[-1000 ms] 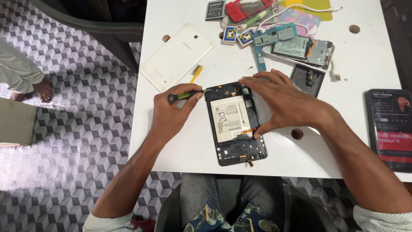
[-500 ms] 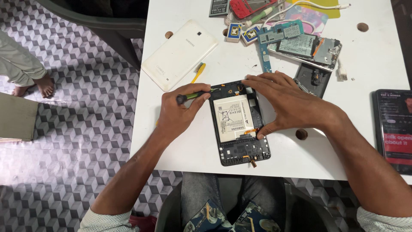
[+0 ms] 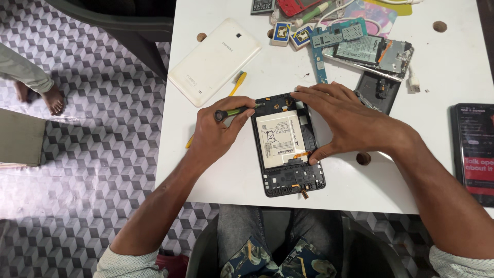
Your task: The person disassembles a smartphone by removing the motherboard and cleaning the internal chassis with a toothbrush. They use a screwdriver to detach components and a toothbrush to scrub the battery area and frame.
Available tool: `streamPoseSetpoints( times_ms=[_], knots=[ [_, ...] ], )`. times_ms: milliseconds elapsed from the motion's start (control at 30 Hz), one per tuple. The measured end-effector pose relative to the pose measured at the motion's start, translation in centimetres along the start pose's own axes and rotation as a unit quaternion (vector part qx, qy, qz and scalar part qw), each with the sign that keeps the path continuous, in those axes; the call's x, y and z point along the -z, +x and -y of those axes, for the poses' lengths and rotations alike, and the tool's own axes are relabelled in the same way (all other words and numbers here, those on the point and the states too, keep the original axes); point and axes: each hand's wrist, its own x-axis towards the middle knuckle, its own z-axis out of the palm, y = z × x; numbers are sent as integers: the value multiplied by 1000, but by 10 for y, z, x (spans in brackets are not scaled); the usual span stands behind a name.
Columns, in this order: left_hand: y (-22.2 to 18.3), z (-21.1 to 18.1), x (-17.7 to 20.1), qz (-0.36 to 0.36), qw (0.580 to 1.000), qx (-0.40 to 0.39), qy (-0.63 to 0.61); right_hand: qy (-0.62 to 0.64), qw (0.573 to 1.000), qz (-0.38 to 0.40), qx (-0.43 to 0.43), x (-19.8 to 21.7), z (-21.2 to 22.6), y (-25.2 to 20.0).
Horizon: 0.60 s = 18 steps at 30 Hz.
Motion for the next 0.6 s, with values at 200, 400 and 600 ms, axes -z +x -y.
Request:
streamPoseSetpoints(
  times_ms=[200,400,600],
  knots=[
    [1,-3,3,21,999,-24,1,5,999,14,-30,1,2,-2],
    [0,-2,3,-11,999,-27,-43,-2,1000,5,-14,0,1,0],
    [0,2,10,-70,996,46,40,-4,1000,0,6,-2,-3,0]
  ],
)
